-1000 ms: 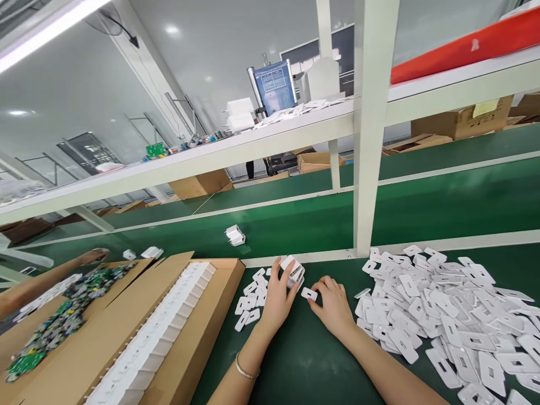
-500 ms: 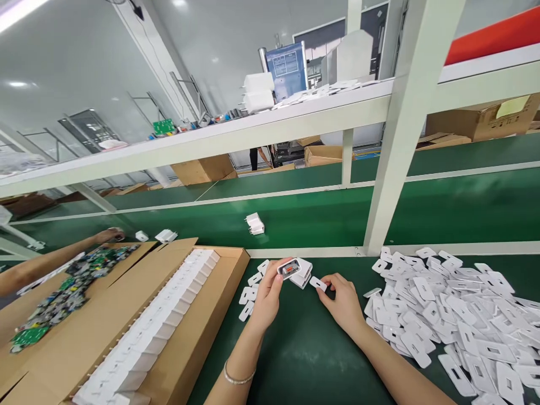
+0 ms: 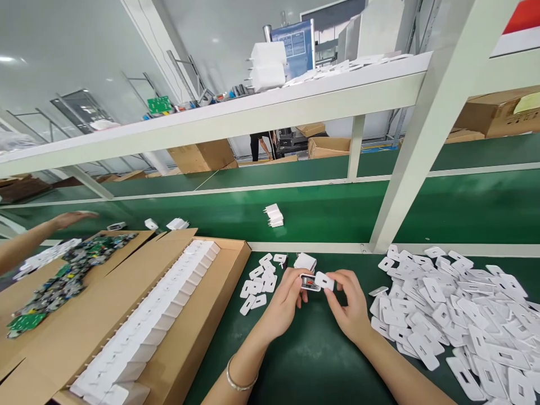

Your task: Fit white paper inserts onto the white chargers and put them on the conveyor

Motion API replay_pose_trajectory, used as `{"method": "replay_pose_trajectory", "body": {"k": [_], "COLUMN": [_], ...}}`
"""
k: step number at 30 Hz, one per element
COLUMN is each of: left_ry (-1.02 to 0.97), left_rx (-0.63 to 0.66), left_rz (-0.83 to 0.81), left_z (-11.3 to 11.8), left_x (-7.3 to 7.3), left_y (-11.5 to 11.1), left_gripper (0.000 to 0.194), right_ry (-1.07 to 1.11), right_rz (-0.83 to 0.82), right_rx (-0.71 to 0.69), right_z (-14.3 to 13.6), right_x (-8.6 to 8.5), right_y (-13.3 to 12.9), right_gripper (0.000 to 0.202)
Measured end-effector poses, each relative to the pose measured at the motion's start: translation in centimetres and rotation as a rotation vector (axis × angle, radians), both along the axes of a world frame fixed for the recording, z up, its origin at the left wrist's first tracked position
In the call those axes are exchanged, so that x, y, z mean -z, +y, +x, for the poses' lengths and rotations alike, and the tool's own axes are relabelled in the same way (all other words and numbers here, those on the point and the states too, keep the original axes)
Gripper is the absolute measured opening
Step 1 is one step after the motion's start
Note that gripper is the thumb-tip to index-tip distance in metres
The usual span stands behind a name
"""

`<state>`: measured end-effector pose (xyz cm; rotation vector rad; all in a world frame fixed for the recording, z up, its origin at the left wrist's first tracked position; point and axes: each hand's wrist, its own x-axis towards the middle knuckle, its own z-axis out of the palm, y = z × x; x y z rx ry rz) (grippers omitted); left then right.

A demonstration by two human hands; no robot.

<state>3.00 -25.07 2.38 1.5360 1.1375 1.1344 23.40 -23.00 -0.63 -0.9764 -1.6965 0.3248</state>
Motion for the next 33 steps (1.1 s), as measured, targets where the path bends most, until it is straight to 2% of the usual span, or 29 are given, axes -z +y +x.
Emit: {"method": "replay_pose_trajectory", "body": {"k": [5, 13, 17, 21, 26, 29, 33], "left_ry": [-0.026, -0.012, 0.007, 0.026, 0.067, 0.061, 0.056], "left_rx": [0.036, 0.012, 0.034, 0.028, 0.039, 0.062, 0.069], "left_rz": [-0.018, -0.031, -0.018, 0.069, 0.203, 0.256, 0.271], "left_z": [0.7, 1.3, 1.7, 1.9, 2.0, 2.2, 2.6], "left_x": [1.0, 0.6, 0.9, 1.5, 2.1, 2.4, 2.6], "left_y": [0.0, -0.4, -0.4, -0.4, -0.3, -0.3, -0.2], "left_gripper": [0.047, 0.046, 0.043, 0.040, 0.038, 0.038, 0.039], "right_ry": [-0.097, -0.127, -0.117, 0.018, 0.154, 0.185, 0.164], "right_rz": [0.009, 0.042, 0.041, -0.114, -0.412, -0.457, -0.441], "right_rx": [-0.097, -0.086, -0.121, -0.178, -0.404, -0.446, -0.408], "right_z": [-0.3, -0.4, -0.4, -0.4, -0.4, -0.4, -0.3], "right_x": [-0.2, 0.0, -0.1, 0.3, 1.0, 0.9, 0.8], "right_y": [-0.6, -0.5, -0.7, -0.5, 0.2, 0.3, 0.3], "right_gripper": [0.023, 0.025, 0.027, 0.035, 0.047, 0.049, 0.043]}}
